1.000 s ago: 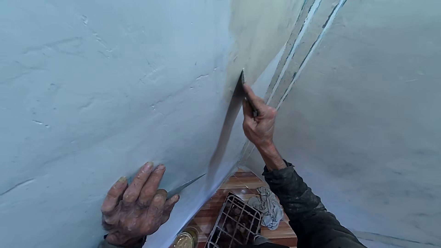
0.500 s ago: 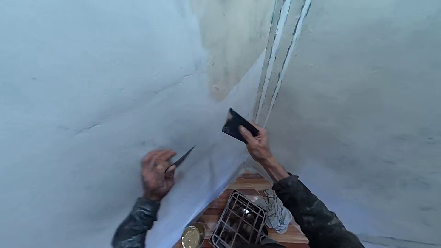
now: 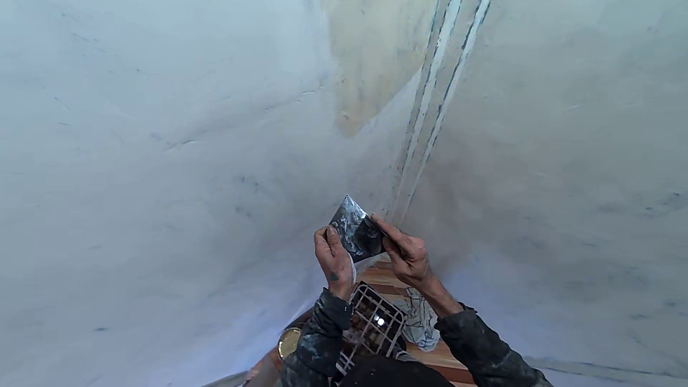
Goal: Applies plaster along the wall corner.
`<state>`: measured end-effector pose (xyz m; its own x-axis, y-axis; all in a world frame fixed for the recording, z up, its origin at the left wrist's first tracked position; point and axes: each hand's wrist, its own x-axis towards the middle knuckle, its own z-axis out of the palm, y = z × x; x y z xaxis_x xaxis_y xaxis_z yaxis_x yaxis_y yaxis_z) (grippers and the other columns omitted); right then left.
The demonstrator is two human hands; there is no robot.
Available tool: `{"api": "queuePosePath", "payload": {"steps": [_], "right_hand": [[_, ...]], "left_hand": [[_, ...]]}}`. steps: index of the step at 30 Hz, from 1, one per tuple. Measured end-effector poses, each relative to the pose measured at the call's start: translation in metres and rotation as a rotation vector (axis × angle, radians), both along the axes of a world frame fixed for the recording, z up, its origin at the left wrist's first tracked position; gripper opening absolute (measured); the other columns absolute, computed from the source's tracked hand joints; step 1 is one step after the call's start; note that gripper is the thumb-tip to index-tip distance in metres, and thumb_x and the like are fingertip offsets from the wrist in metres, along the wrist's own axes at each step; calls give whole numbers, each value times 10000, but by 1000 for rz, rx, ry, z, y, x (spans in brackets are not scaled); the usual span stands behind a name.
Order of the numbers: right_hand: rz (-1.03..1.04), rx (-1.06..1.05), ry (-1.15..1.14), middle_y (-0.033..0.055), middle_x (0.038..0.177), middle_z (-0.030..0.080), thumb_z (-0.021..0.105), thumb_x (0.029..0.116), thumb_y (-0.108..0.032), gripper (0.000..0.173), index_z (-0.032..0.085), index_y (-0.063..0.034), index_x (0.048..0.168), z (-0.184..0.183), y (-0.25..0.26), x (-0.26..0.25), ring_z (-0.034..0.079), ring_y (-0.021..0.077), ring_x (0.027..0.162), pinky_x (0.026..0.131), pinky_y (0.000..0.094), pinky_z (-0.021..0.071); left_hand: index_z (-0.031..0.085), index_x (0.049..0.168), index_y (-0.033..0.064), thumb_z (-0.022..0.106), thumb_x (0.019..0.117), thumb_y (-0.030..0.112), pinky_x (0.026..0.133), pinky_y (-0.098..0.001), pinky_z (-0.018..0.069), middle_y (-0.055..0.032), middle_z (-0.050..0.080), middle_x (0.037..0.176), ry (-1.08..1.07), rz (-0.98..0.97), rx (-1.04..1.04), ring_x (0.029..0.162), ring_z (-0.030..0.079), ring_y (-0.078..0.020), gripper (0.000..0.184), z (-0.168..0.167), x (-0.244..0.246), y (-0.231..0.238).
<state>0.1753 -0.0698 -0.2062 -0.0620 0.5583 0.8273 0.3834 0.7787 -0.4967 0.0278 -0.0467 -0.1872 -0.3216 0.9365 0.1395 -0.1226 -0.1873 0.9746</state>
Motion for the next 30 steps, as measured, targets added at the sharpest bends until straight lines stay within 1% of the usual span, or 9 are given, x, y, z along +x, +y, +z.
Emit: {"api": "queuePosePath", "payload": {"steps": [7,11,13,16,18,20,25,27,30], "right_hand": [[-78,-124,-335,204,1335,672,487,1032,-70,380,613,75,1360,-9,-15,12,674,247,1233,1072,354,527],[-90,-270,-491,143,893,748,475,1057,-181,359,669,1,1298,-9,-31,31,728,249,730,688,408,599],[-55,-382,-491,134,850,744,473,1058,-203,347,705,-25,1245,-5,-39,46,724,246,712,684,428,595],[-60,-535,98,44,832,748,536,1030,-196,278,752,-20,1027,5,-38,57,711,75,750,735,278,607],[65,-695,656,62,840,767,531,1020,-166,231,703,-18,976,21,-30,55,747,129,754,731,326,646],[213,-852,937,96,867,763,469,1057,-189,260,664,-18,1039,30,-20,49,752,170,759,715,357,650],[499,-1168,896,107,884,753,553,1019,-274,254,657,-51,1080,1,-12,62,743,168,749,667,334,636],[414,-1218,850,109,876,753,579,997,-257,237,657,-47,1076,-9,-14,83,743,182,740,657,350,636],[259,-1178,953,110,929,741,504,1053,-226,248,618,-32,1157,-15,-27,106,738,191,792,693,364,637]], "left_hand": [[564,1145,-79,420,1085,126,790,-279,558,-109,616,925,81,50,-32,828,635,-99,257,-19,-12,-2],[559,1193,-79,401,1099,136,820,-303,559,-138,623,978,13,58,-71,869,642,-122,283,-18,-20,1],[542,1226,-66,388,1109,160,823,-335,577,-143,623,1007,-57,56,-85,884,654,-140,298,-13,-22,5],[536,1248,-54,379,1115,205,793,-361,584,-139,633,1009,-77,-45,-142,872,655,-151,331,-7,-24,4],[545,1267,-34,389,1113,232,743,-361,593,-123,657,992,-98,-219,-244,835,665,-149,345,-5,-18,-4],[548,1280,-5,393,1113,246,744,-362,595,-111,677,988,-177,-408,-347,838,680,-164,339,-8,-10,-11],[544,1238,20,380,1115,236,721,-361,611,-117,699,944,-367,-570,-429,814,708,-188,298,-4,-1,-15],[535,1251,32,371,1115,237,681,-329,610,-94,701,925,-330,-517,-384,783,706,-157,295,1,-5,-10],[534,1276,-28,390,1108,206,770,-329,586,-99,660,993,-106,-331,-246,849,663,-130,322,5,-4,-3]]}}
